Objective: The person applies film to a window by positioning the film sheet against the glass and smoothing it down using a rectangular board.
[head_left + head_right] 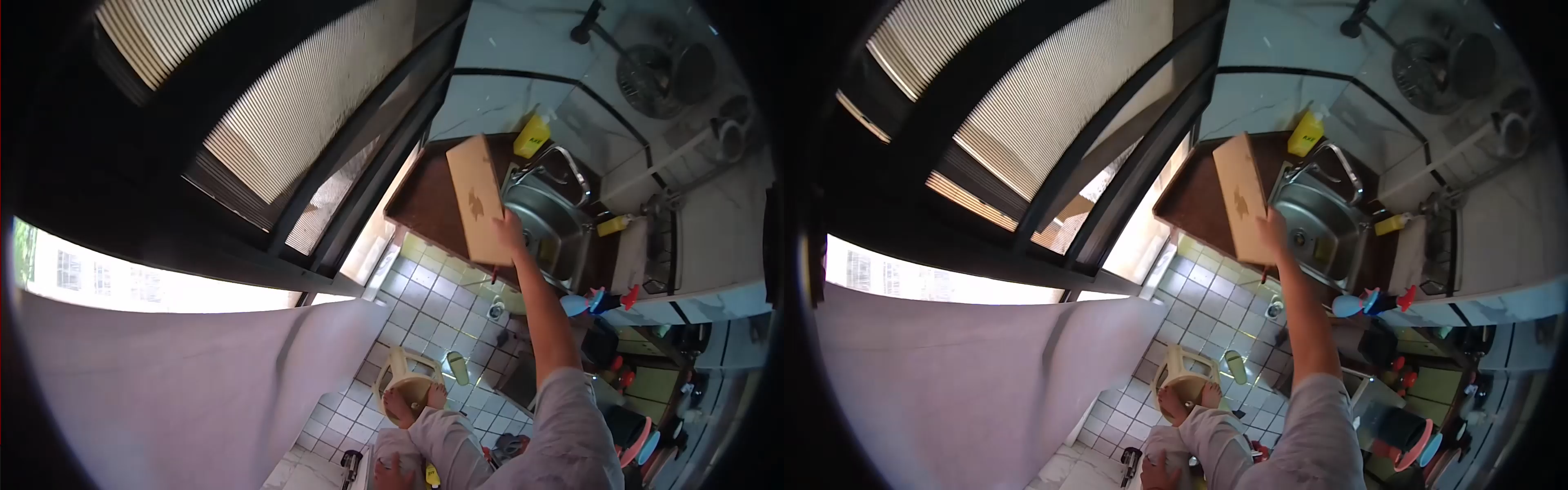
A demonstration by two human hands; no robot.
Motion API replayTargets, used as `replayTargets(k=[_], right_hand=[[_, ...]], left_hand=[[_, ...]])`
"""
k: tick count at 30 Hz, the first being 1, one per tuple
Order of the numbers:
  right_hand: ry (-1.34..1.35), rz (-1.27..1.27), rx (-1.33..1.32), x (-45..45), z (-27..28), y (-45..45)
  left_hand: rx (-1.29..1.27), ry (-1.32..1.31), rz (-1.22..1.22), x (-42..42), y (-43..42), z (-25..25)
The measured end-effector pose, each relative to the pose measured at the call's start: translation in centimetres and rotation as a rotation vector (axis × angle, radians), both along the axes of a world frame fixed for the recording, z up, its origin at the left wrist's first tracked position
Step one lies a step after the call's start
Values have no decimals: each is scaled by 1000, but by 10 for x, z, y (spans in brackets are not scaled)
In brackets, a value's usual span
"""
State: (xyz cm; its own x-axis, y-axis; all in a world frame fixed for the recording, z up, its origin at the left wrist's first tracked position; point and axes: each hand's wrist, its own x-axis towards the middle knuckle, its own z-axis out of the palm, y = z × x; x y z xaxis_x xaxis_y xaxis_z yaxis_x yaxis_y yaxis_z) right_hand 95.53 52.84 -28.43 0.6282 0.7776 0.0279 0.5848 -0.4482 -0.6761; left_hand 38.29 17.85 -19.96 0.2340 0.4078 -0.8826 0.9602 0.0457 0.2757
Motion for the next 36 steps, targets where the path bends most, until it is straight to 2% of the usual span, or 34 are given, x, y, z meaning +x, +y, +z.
replayTargets(k=[1,3,5,6,7,8,9,10,12,13,15,19,20,22,24,26,27,29,31,32,33,34,35,36], right_hand=[[177,-8,3,-1,23,-28],[710,-40,193,-15,60,-90],[1013,-171,199,-61,136,-143],[1067,-153,220,-77,151,-172],[1121,-130,251,-89,168,-193],[1169,-118,239,-100,189,-212],[1223,-105,217,-115,215,-228],[1288,-68,203,-128,247,-233],[1421,-11,165,-163,307,-250],[1418,39,150,-178,315,-263],[1399,171,131,-198,330,-265],[1160,362,114,-229,365,-260],[1218,351,118,-240,406,-253],[875,302,132,-232,413,-248],[580,307,88,-212,395,-251],[773,345,149,-249,400,-261],[863,361,182,-272,415,-262],[-82,603,228,-329,514,-264],[-385,996,374,-329,526,-251],[-348,1031,263,-338,539,-249],[-322,1061,161,-345,547,-246],[-453,1106,65,-346,543,-244],[-427,1193,-98,-340,520,-240],[-260,1160,-455,-346,535,-236]], left_hand=[[18,23,-3,-1,-2,1],[53,70,-3,-9,-24,-22],[79,-177,-9,-19,-20,-75],[89,-297,-5,-24,-25,-93],[56,-371,12,-10,0,-86],[17,-437,31,12,35,-68],[390,-934,208,38,63,-40],[395,-967,84,52,101,-6],[-367,-1183,834,81,153,112],[-315,-1285,823,91,167,175],[-247,-1367,802,101,173,228],[54,-1301,768,77,163,265],[87,-1279,784,65,161,277],[184,-1253,812,51,163,295],[352,-1130,737,42,161,306],[615,-913,623,43,154,343],[761,-827,543,46,148,335],[1043,-760,382,51,138,347],[1103,-662,224,48,134,359],[1152,-602,149,42,138,364],[1310,-716,23,37,145,360],[1269,-711,-68,29,144,357],[1222,-704,-152,22,144,367],[1154,-679,-250,16,147,368]])
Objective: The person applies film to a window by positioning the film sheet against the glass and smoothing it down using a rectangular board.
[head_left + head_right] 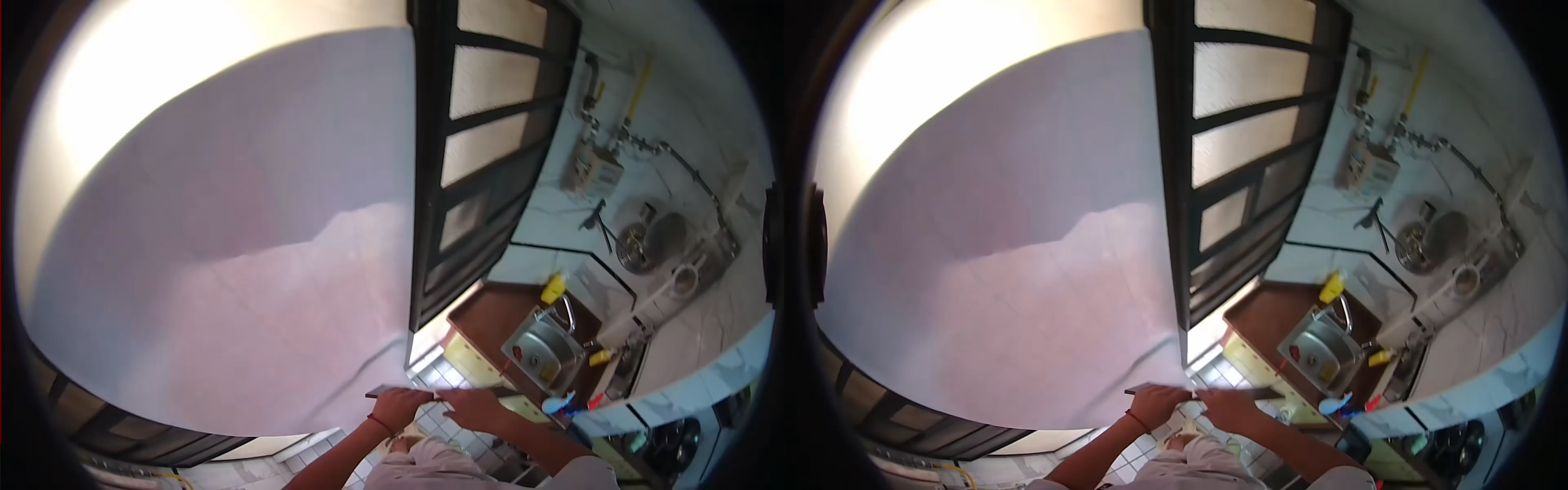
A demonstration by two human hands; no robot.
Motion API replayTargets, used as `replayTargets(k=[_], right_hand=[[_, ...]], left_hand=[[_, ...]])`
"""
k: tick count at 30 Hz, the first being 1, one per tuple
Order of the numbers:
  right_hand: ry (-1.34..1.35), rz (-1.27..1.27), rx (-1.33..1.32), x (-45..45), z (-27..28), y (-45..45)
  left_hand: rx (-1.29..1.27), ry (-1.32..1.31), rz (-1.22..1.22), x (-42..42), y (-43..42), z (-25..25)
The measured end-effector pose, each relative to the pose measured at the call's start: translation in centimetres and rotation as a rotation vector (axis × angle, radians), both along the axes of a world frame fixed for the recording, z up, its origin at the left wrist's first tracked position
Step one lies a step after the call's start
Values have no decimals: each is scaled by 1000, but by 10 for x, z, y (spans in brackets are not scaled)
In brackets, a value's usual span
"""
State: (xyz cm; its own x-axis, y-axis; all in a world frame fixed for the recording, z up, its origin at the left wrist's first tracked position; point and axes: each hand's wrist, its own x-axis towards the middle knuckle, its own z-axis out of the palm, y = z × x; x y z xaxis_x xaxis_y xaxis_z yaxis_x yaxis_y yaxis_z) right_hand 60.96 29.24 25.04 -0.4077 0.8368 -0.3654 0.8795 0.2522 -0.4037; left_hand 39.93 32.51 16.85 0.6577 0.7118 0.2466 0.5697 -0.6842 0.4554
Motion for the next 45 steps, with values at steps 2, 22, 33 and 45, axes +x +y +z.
replayTargets(k=[2,22,33,45], right_hand=[[65,46,-36,4,-28,2],[471,-60,754,110,131,46],[1436,-612,737,139,214,81],[1251,-606,846,184,173,99]], left_hand=[[-35,174,-98,-7,-1,13],[923,-115,986,-155,-43,326],[1029,-636,1377,-342,-63,445],[617,-1184,789,-394,-40,493]])
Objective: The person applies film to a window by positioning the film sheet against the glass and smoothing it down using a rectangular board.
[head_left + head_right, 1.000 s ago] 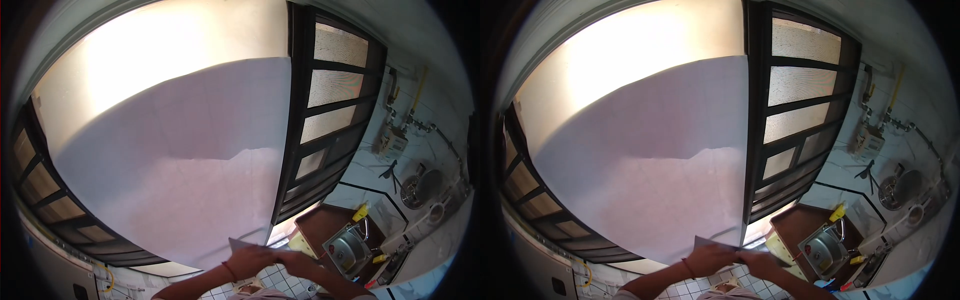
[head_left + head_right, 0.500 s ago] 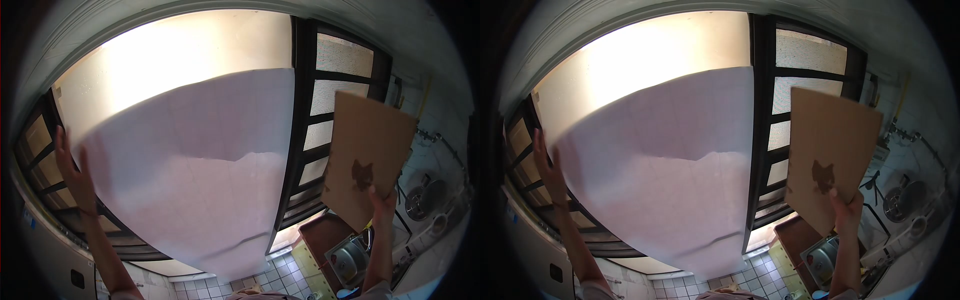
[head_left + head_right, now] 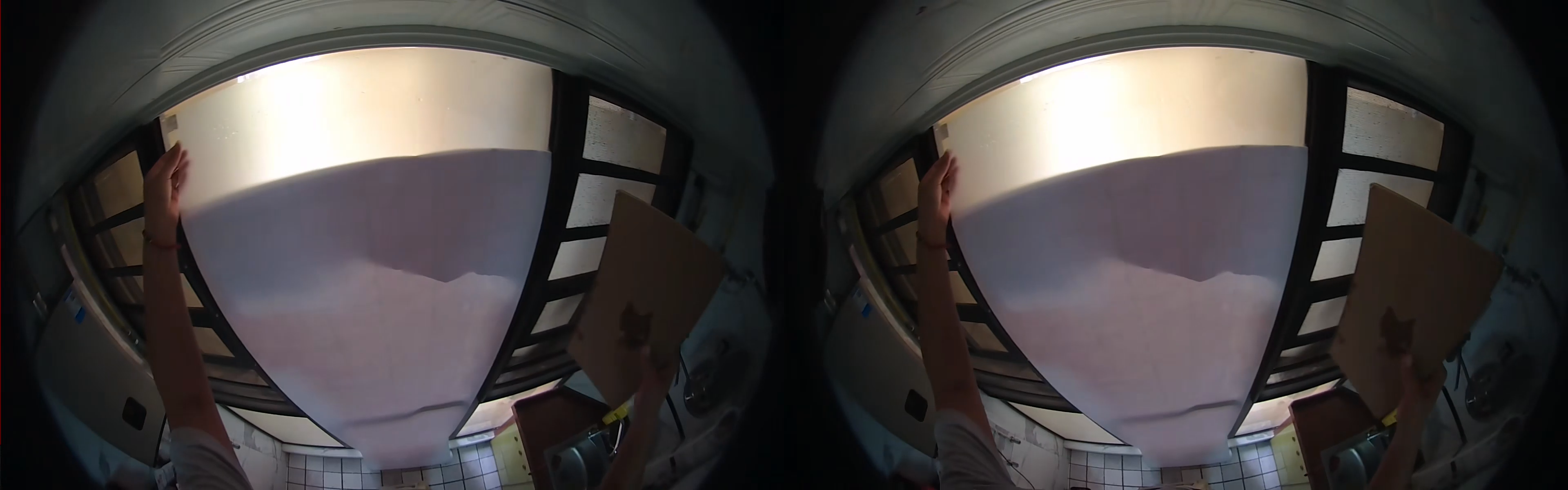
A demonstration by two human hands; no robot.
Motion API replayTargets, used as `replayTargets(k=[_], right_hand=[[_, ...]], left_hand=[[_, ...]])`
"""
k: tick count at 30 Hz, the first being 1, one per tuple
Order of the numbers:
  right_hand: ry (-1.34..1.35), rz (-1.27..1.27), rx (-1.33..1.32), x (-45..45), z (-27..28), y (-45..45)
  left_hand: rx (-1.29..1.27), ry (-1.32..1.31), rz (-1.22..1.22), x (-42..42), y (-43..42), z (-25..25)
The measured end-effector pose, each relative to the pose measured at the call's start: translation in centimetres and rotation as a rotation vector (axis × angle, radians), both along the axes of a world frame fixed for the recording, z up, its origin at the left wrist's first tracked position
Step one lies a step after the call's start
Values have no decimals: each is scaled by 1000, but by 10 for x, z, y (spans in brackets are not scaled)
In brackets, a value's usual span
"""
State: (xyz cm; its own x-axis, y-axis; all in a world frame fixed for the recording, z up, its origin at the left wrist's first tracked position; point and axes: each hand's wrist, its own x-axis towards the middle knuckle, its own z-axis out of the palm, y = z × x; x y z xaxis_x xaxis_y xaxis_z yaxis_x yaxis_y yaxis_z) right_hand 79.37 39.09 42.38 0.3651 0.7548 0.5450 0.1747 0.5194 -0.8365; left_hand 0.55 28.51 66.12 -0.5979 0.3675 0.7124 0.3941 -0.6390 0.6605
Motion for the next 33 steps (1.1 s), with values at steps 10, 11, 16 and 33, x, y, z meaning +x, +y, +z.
replayTargets(k=[10,11,16,33], right_hand=[[-32,14,81,-19,3,-1],[-34,15,73,-22,1,-3],[-81,127,-14,-27,-6,-6],[-133,99,-62,-51,-45,-24]], left_hand=[[20,-84,30,1,2,19],[16,-89,41,1,4,21],[-23,-76,154,6,1,35],[58,1,214,6,12,55]])
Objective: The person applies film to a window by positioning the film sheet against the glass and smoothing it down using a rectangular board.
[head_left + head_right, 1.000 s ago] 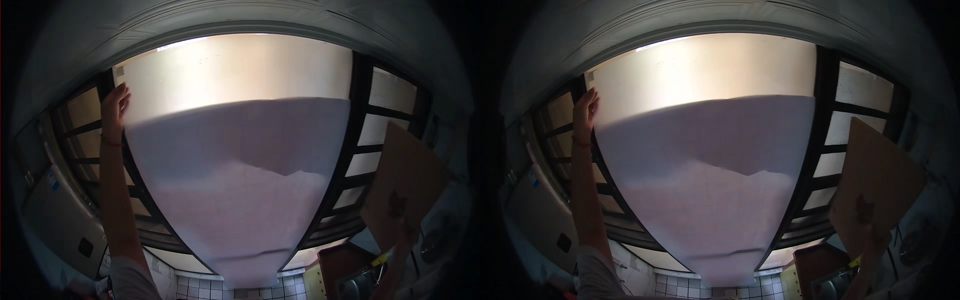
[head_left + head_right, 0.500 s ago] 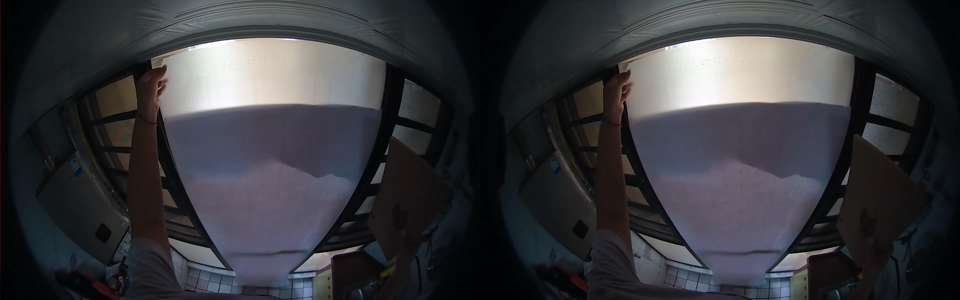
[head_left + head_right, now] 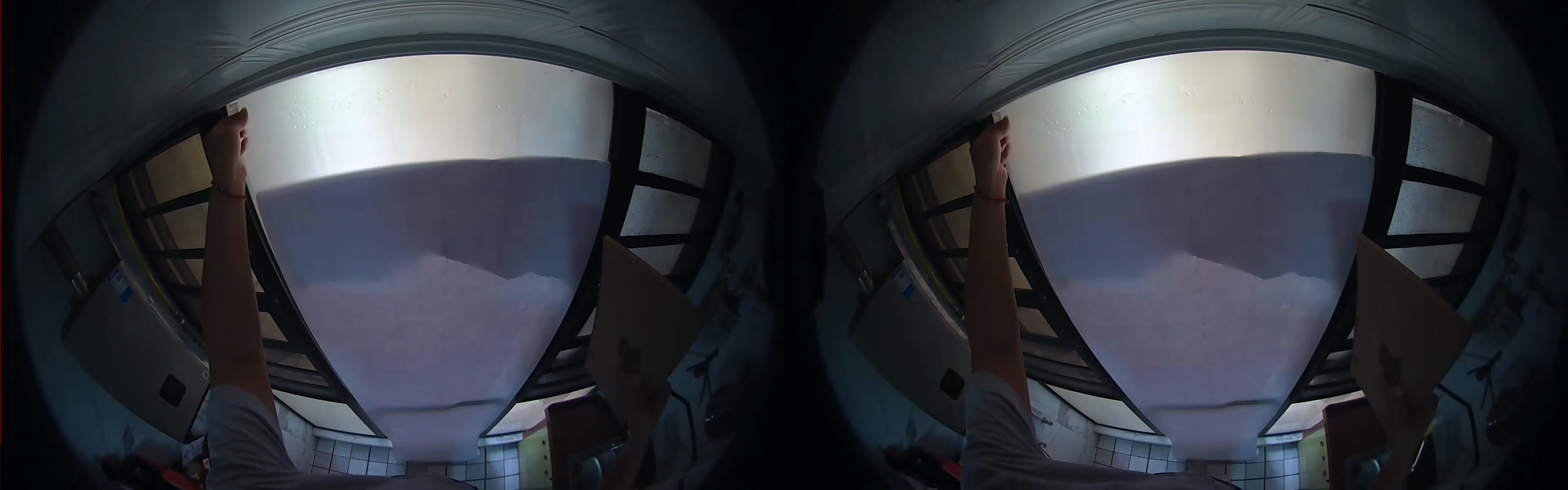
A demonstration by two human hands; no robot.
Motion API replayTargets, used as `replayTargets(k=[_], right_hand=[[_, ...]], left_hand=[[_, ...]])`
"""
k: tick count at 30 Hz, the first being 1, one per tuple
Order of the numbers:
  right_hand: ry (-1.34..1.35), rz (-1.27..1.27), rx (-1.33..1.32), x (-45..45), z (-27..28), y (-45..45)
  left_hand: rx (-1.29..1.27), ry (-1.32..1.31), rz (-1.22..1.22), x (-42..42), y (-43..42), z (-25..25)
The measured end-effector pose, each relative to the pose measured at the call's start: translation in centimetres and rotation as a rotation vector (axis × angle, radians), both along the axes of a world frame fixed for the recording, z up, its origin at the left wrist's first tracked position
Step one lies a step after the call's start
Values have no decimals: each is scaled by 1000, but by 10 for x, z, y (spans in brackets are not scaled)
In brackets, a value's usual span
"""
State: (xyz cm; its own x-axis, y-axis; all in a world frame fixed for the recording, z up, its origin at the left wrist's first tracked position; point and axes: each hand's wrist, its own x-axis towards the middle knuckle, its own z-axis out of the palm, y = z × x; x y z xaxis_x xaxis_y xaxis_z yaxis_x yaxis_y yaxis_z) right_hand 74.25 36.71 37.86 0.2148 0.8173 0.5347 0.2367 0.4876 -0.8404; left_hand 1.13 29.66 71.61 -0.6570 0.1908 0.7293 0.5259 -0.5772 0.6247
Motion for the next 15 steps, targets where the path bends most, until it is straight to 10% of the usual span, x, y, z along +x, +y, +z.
replayTargets(k=[15], right_hand=[[-465,87,324,-49,85,-24]], left_hand=[[-85,156,478,-40,28,7]])
